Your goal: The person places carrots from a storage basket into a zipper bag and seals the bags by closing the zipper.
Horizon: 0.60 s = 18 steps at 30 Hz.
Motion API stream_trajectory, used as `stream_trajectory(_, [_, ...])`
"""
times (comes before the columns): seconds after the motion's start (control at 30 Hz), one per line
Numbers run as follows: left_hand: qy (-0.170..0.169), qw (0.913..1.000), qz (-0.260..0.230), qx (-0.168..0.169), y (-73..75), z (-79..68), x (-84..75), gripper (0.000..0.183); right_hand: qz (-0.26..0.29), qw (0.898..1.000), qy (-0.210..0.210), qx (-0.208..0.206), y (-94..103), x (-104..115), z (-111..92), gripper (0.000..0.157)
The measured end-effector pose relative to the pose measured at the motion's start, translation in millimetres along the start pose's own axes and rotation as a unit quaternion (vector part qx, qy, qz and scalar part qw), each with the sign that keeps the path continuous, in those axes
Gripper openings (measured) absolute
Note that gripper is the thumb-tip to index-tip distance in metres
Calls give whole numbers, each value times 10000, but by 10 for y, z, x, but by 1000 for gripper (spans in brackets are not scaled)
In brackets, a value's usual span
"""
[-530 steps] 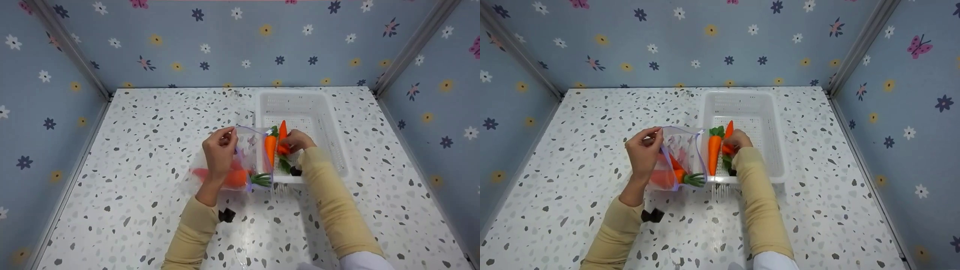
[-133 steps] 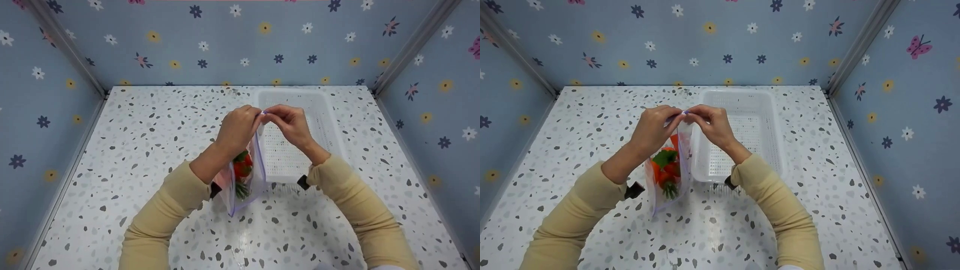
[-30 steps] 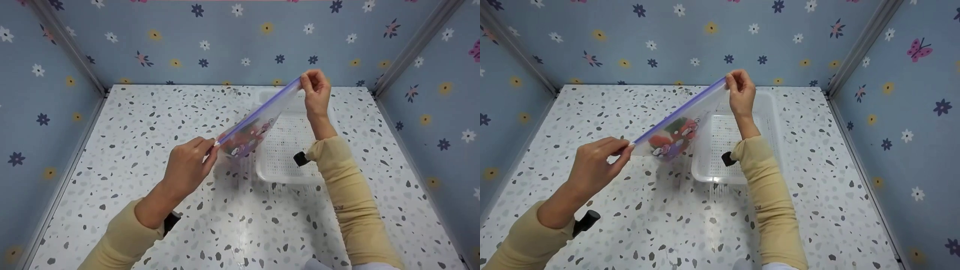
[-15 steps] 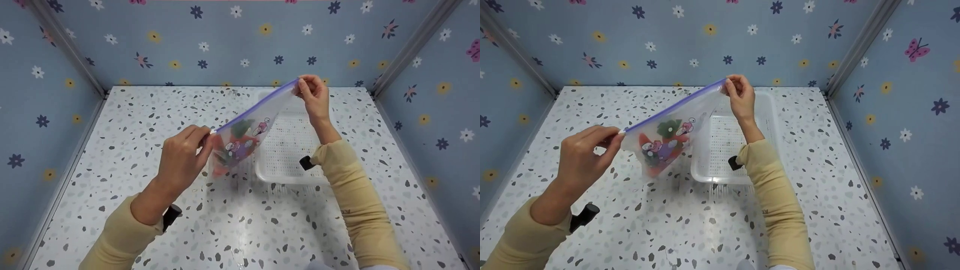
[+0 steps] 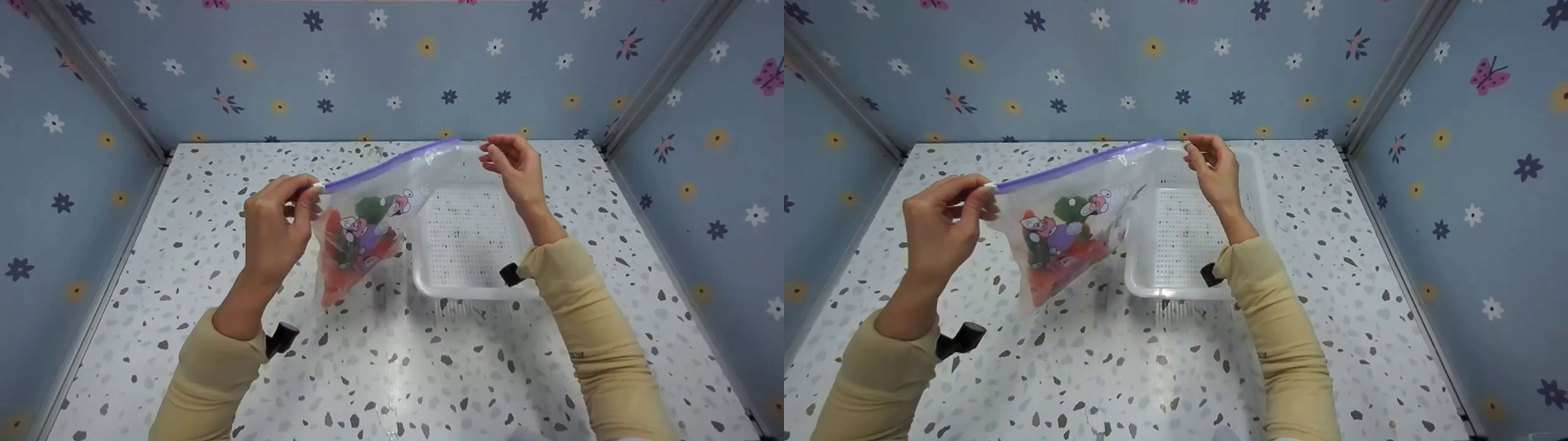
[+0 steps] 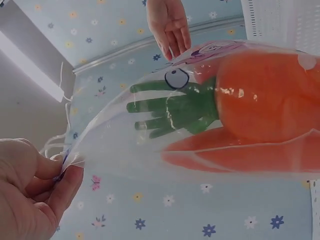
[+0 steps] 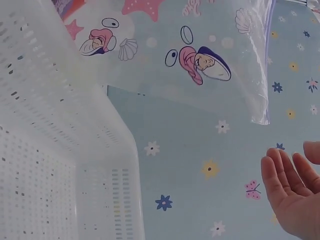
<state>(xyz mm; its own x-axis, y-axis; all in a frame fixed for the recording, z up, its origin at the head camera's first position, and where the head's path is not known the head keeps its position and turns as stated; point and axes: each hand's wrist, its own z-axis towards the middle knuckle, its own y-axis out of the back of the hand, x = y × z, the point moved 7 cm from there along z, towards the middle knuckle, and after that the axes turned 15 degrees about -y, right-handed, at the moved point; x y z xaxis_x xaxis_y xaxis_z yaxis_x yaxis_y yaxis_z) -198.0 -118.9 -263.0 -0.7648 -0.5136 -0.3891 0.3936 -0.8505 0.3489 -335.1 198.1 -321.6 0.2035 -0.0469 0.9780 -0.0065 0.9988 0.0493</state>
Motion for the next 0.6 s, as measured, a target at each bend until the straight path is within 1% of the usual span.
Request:
stream_trajectory(0.07, [239, 9996, -125, -117, 4, -25, 112, 12, -153, 9998, -100, -8, 29, -36, -14, 26])
stream_trajectory(0.23, [635, 9972, -193, -358, 24, -118, 361, 14, -522, 9978, -397, 75, 84, -146, -50, 23])
stream_trajectory(0.3, [817, 9955, -202, -438, 38, -161, 460, 15, -618, 9967, -505, 147, 98, -178, -69, 22])
stream_trajectory(0.4, [1190, 9910, -237, -560, 56, -226, 626, 15, -814, 9944, -641, 207, 113, -197, -104, 21])
stream_trajectory(0.5, [1456, 9871, -94, -651, 84, -283, 793, 15, -1135, 9903, -758, 253, 119, -225, -121, 21])
stream_trajectory(0.6, [1646, 9829, 227, -791, 124, -322, 955, 16, -1571, 9834, -867, 289, 122, -288, -114, 22])
